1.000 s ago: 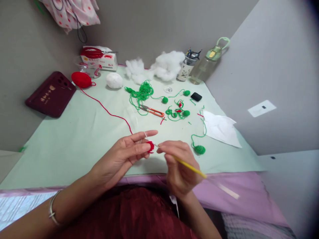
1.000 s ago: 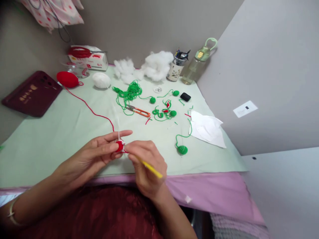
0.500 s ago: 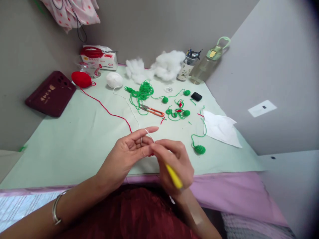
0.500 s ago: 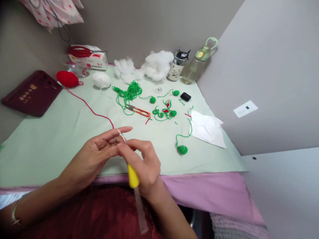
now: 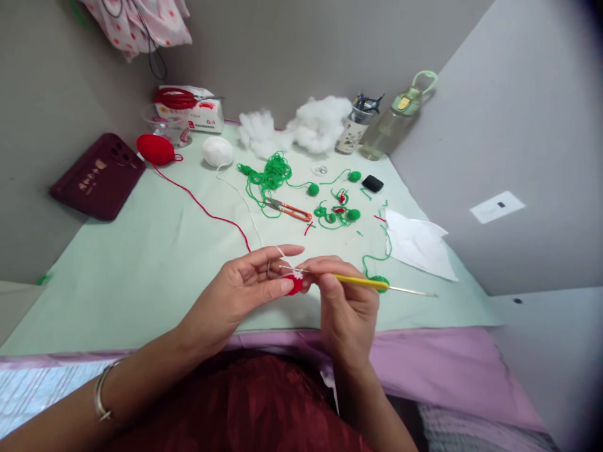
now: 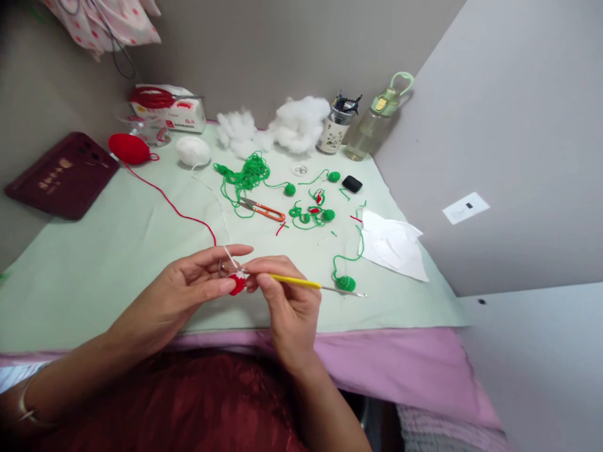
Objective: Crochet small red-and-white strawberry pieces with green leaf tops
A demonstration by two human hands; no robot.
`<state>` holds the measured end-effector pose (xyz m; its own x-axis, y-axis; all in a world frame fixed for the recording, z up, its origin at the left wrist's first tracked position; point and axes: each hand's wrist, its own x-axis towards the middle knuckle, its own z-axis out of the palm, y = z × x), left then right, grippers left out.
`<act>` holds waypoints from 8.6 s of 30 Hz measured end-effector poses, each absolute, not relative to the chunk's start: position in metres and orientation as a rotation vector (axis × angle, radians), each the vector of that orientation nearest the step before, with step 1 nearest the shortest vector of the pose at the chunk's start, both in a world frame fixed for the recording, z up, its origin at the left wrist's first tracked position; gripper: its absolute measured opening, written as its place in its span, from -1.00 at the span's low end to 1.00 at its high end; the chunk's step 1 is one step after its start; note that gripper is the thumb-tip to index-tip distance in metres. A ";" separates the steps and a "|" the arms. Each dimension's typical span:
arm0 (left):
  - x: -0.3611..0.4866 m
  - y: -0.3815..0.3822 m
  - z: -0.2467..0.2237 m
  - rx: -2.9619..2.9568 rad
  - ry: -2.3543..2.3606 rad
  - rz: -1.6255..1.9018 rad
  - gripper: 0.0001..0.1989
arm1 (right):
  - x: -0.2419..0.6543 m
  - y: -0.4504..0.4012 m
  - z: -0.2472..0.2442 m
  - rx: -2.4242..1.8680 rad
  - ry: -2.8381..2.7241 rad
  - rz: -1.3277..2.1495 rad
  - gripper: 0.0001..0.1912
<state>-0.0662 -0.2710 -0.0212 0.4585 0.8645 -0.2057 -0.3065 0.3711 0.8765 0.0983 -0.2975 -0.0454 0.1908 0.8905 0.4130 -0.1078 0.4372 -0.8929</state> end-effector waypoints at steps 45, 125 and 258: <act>-0.071 -0.270 -0.015 0.621 0.747 0.755 -0.54 | 0.100 -0.314 -0.047 -0.970 -1.607 0.167 -0.69; -0.072 -0.270 -0.016 0.896 0.813 0.857 -0.65 | 0.100 -0.306 -0.042 -0.852 -1.160 0.771 -0.82; -0.078 -0.265 -0.008 1.295 0.937 0.771 -0.66 | 0.114 -0.305 -0.037 -0.879 -1.463 0.549 -0.78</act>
<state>-0.0779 -0.2648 -0.0076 0.4379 0.8886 -0.1361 0.0383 0.1328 0.9904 0.1141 -0.3051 -0.0366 0.0728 0.7871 0.6125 0.1895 0.5920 -0.7833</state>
